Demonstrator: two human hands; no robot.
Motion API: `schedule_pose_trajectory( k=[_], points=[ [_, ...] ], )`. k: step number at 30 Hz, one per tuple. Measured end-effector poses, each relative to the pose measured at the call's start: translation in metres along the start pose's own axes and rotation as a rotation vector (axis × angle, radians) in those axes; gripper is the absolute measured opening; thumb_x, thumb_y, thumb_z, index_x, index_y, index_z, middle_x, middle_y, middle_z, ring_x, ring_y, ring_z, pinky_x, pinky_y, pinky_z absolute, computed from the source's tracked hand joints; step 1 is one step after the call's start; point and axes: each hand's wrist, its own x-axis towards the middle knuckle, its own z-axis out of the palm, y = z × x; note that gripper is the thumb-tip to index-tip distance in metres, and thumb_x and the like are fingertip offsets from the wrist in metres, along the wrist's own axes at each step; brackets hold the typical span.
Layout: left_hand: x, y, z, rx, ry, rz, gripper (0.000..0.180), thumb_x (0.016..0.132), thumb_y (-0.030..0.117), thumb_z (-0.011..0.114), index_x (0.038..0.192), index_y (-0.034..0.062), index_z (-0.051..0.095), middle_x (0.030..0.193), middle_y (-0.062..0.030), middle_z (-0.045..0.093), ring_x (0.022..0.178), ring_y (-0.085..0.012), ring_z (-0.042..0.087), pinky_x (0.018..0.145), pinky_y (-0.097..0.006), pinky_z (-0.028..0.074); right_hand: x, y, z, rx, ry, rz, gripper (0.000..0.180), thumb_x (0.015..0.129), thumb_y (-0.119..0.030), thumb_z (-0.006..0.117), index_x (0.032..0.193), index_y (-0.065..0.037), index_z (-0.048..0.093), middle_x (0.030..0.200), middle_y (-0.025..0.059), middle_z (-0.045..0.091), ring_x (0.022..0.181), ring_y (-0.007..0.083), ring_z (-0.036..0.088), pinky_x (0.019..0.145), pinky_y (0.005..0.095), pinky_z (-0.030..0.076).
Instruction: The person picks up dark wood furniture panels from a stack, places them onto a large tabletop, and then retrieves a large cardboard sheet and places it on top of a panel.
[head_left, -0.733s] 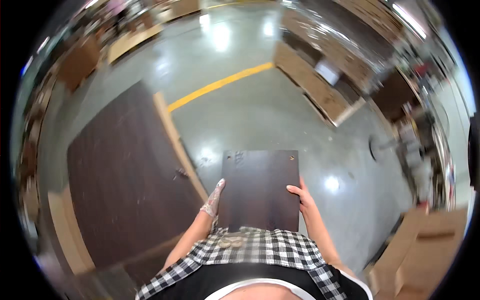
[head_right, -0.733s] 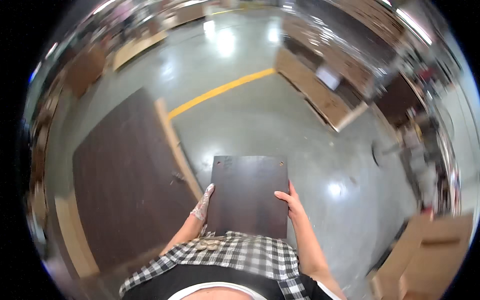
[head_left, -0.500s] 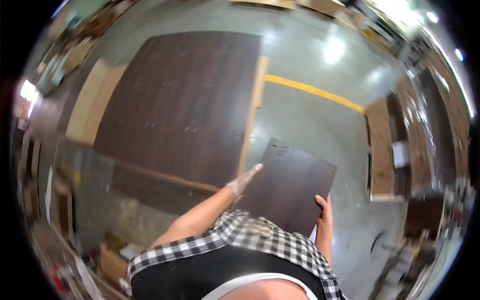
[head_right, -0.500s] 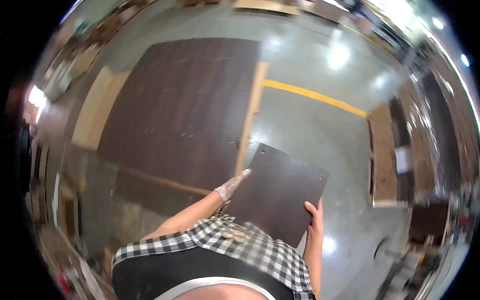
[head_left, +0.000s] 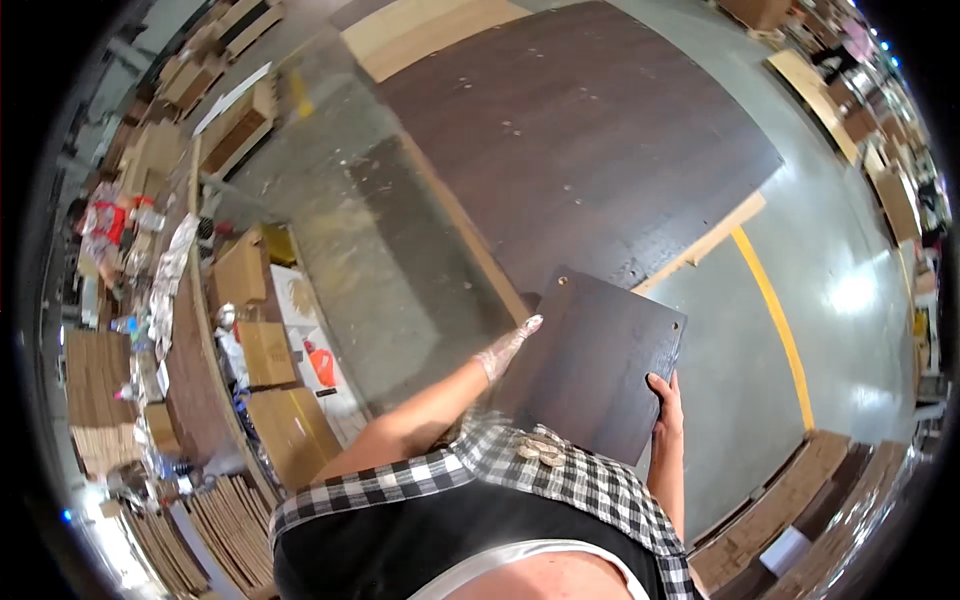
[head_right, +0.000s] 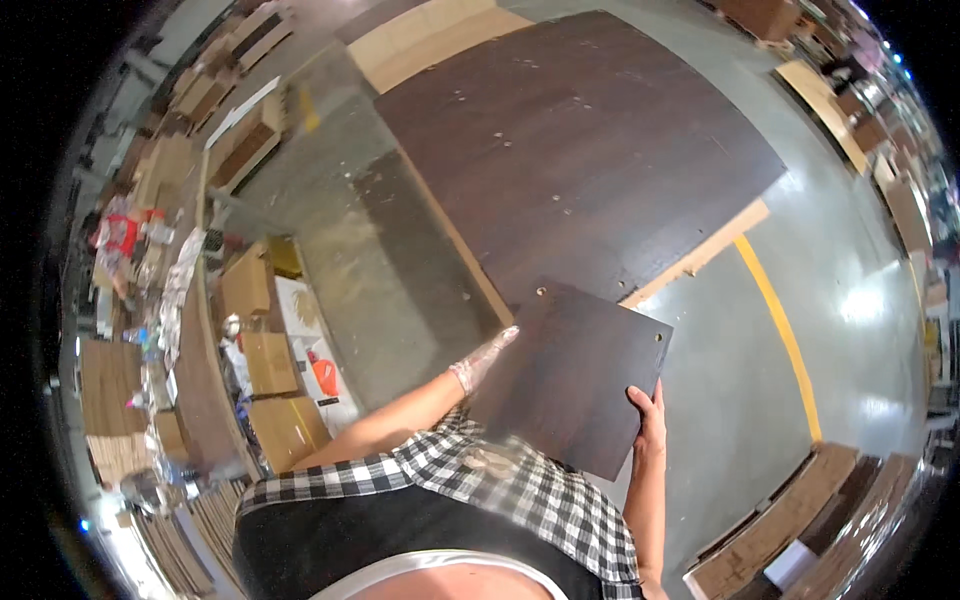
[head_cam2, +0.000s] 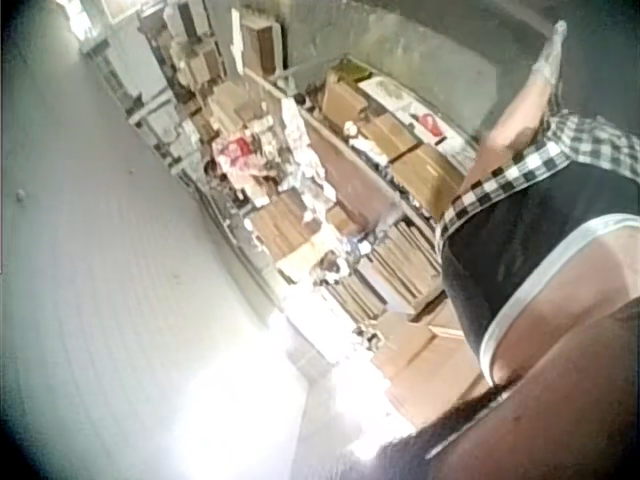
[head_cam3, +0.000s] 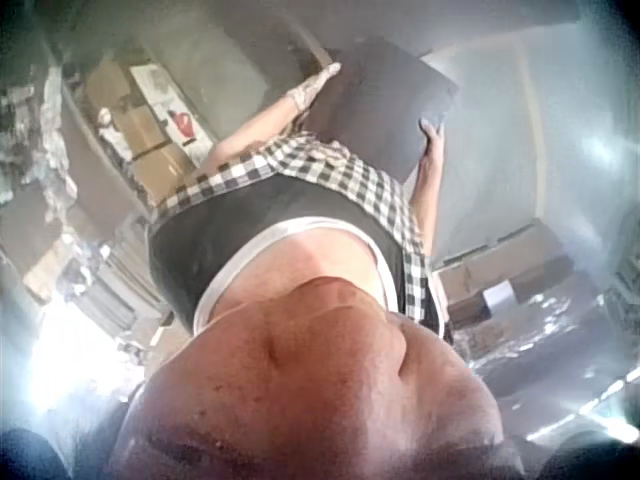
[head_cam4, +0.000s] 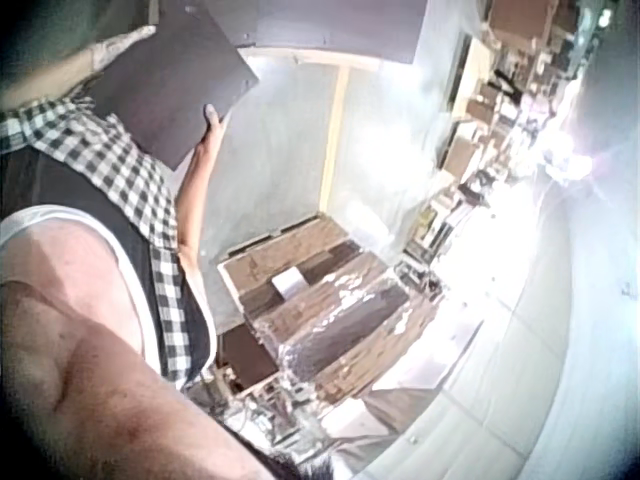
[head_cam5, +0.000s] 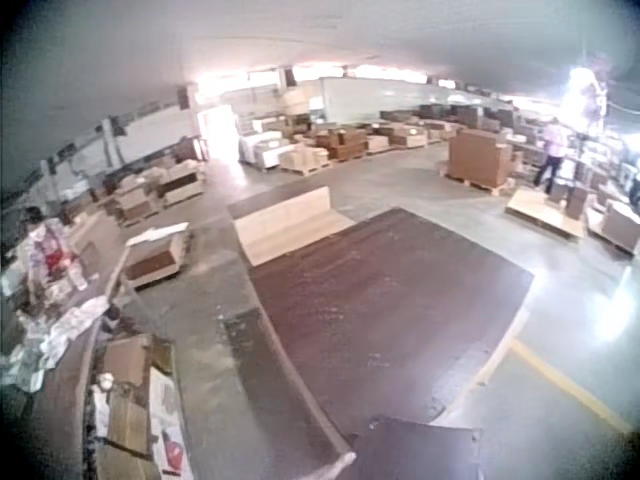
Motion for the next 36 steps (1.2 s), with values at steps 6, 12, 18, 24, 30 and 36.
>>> schedule_pose_trajectory(
  k=[6, 12, 18, 24, 30, 36],
  points=[
    [0.003, -0.015, -0.063, -0.603, -0.003, 0.096, 0.051, 0.099, 0.040, 0.032, 0.127, 0.0011, 0.048, 0.121, -0.0037, 0.053, 0.108, -0.0118, 0.049, 0.097, -0.027, 0.038, 0.076, -0.010, 0.072, -0.154, -0.263, 0.070, 0.065, 0.073, -0.011, 0.067, 0.132, -0.007, 0.040, 0.115, 0.0118, 0.055, 0.101, 0.0264, 0.056, 0.084, 0.0386, 0.048],
    [0.018, 0.010, -0.140, -0.480, 0.171, 0.192, 0.052, 0.099, 0.039, 0.034, 0.134, 0.0008, 0.041, 0.131, -0.0051, 0.046, 0.117, -0.0142, 0.044, 0.105, -0.029, 0.032, 0.159, -0.003, 0.167, -0.305, -0.397, 0.146, 0.074, 0.070, -0.005, 0.067, 0.137, -0.008, 0.036, 0.126, 0.0108, 0.050, 0.113, 0.0259, 0.049, 0.093, 0.0384, 0.042],
    [0.039, 0.057, -0.180, -0.607, 0.313, 0.238, 0.058, 0.090, 0.048, 0.051, 0.129, 0.0048, 0.049, 0.123, -0.0084, 0.056, 0.108, -0.0214, 0.054, 0.096, -0.035, 0.041, 0.240, -0.009, 0.246, -0.387, -0.555, 0.170, 0.075, 0.067, -0.005, 0.070, 0.135, -0.009, 0.038, 0.122, 0.0090, 0.052, 0.112, 0.0255, 0.049, 0.094, 0.0377, 0.040],
    [0.069, 0.074, -0.207, -0.688, 0.359, 0.174, 0.059, 0.088, 0.047, 0.053, 0.131, 0.0082, 0.047, 0.125, -0.0096, 0.055, 0.111, -0.0240, 0.052, 0.097, -0.041, 0.040, 0.298, -0.005, 0.286, -0.454, -0.524, 0.209, 0.070, 0.067, -0.001, 0.069, 0.131, -0.009, 0.042, 0.119, 0.0085, 0.054, 0.109, 0.0253, 0.050, 0.093, 0.0376, 0.041],
    [0.103, 0.034, -0.216, -0.632, 0.411, 0.293, 0.061, 0.089, 0.046, 0.053, 0.135, 0.0067, 0.043, 0.134, -0.0088, 0.048, 0.122, -0.0213, 0.043, 0.103, -0.037, 0.032, 0.317, 0.010, 0.278, -0.435, -0.574, 0.200, 0.060, 0.070, 0.003, 0.064, 0.127, -0.009, 0.047, 0.119, 0.0078, 0.054, 0.108, 0.0239, 0.051, 0.093, 0.0370, 0.041],
    [0.109, 0.023, -0.219, -0.332, 0.524, 0.394, 0.057, 0.093, 0.043, 0.047, 0.134, 0.0033, 0.044, 0.134, -0.0079, 0.047, 0.121, -0.0190, 0.043, 0.104, -0.034, 0.031, 0.319, -0.010, 0.265, -0.909, -0.403, -0.234, 0.048, 0.073, -0.006, 0.069, 0.119, 0.002, 0.056, 0.096, 0.0071, 0.064, 0.090, 0.0145, 0.058, 0.080, 0.0282, 0.046]
  ],
)
